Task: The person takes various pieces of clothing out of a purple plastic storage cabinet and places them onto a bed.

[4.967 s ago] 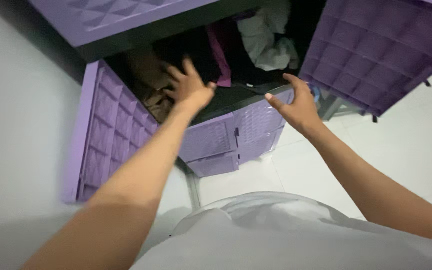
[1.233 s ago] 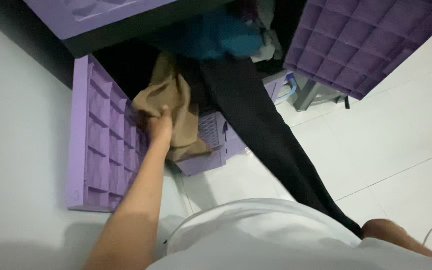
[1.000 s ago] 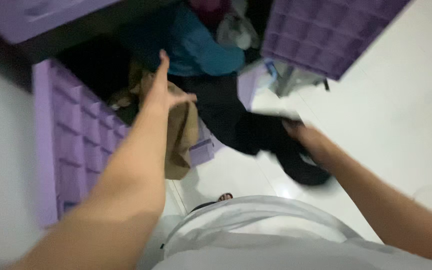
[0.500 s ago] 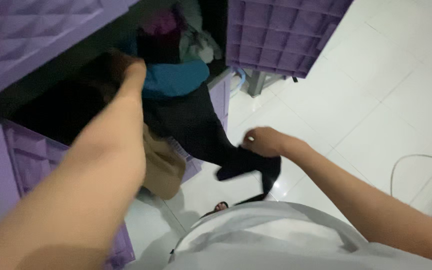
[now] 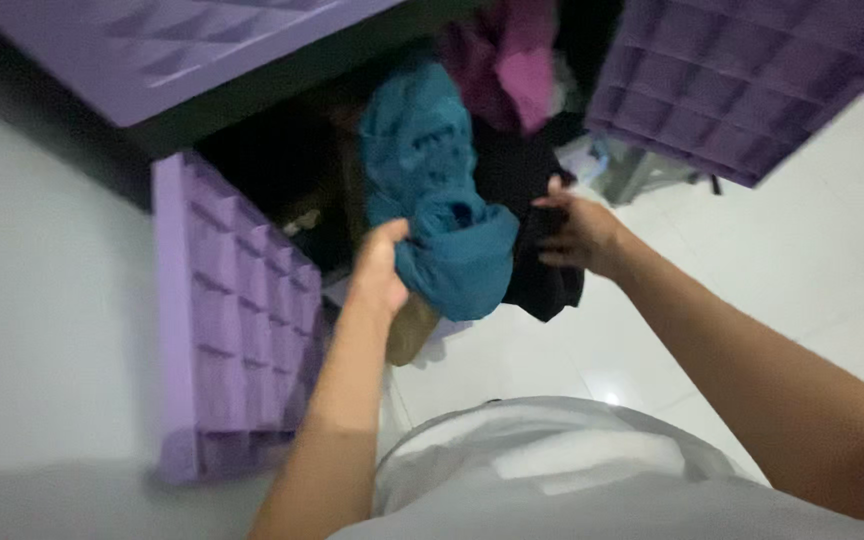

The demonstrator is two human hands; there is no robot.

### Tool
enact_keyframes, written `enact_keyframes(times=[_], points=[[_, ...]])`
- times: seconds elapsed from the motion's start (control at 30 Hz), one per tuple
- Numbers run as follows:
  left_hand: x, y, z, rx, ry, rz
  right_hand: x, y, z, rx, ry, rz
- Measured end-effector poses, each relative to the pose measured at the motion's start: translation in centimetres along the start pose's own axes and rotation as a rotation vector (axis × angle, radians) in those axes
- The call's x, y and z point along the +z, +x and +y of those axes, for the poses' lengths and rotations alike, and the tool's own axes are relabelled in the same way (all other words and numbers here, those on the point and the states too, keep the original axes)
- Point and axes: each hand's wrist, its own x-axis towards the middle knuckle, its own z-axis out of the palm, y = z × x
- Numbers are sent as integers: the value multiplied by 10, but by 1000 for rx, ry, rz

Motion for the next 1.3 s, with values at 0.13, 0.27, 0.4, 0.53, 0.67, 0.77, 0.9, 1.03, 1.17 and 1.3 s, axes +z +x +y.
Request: enact_keyframes(times=[0.13,0.27,0.4,0.53,0.67,0.77,0.9,1.03,1.17,1.3], points=[[-38,-11,0,88,-4,-10,27,33,-52,-81,-3,89],[-68,-35,18,217,66,228,52,43,-96,-257,50,41],[-90,-45,15,135,-104,413,66,41,-113,-211,132,45],[-160,-63,-30,483,647,309,86,38,-115,-246,8,208],[-153,-54,-43,10,5,438,80,80,-117,-193,-54,186],[-114,-73,-42,-4,-22,319,66,142,-106,-210,3,165],[-81,-92,-26,-39,181,281,18,251,-105,-234,-1304,386],[-79,-106,-20,-73,196,156,-16,287,-78,-392,-2045,284],[-85,-97,-17,-14,208,113,-26,226,-49,-350,-1437,98],[-80,-74,-18,-70,177,230,21,115,-44,-84,-270,27]])
